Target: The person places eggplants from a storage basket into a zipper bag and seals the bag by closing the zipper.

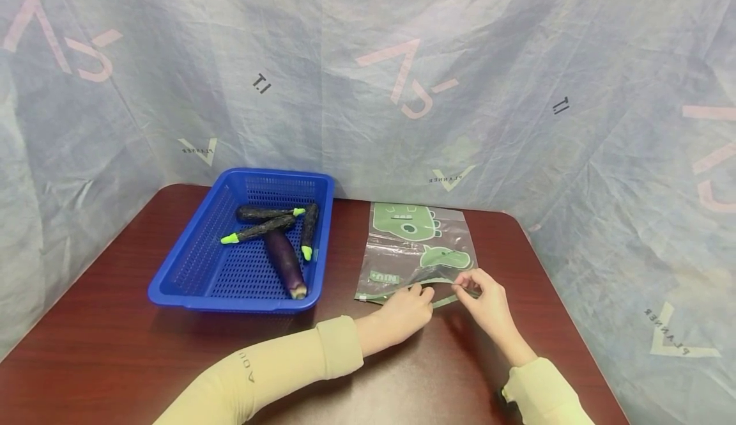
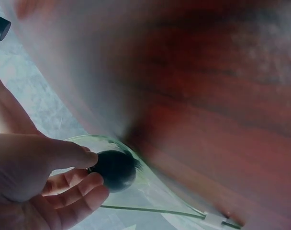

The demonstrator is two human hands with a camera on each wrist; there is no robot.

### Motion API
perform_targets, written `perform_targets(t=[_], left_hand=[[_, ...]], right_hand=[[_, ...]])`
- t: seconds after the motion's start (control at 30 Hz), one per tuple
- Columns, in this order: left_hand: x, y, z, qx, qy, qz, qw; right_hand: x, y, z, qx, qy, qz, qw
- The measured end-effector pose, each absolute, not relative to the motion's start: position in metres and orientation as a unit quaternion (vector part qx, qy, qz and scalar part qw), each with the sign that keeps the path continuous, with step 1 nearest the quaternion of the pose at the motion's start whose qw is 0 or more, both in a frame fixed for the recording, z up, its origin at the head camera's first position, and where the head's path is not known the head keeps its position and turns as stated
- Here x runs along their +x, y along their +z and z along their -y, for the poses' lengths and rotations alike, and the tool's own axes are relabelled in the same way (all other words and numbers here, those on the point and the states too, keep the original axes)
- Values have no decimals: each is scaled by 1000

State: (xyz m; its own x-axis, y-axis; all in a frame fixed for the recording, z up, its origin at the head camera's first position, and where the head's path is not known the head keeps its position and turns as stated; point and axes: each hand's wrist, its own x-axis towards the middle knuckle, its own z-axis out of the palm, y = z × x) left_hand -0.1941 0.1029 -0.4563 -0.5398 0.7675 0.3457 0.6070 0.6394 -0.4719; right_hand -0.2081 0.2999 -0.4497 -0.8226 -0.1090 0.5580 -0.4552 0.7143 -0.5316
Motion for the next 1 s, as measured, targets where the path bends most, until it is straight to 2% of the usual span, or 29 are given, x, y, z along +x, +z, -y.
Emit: perform_targets(t=[0.37,0.7,1.0], left_hand=[[-186,-451,-100,-406,150,870,237],[-169,-417,-91,-424,130,883,153],[-155,-369,-68,-428,120,881,164]], right_hand=[[-208,-450,-302,159,348,891,243],[-207,-449,-301,150,352,892,240],[-206,-449,-301,141,362,892,233]])
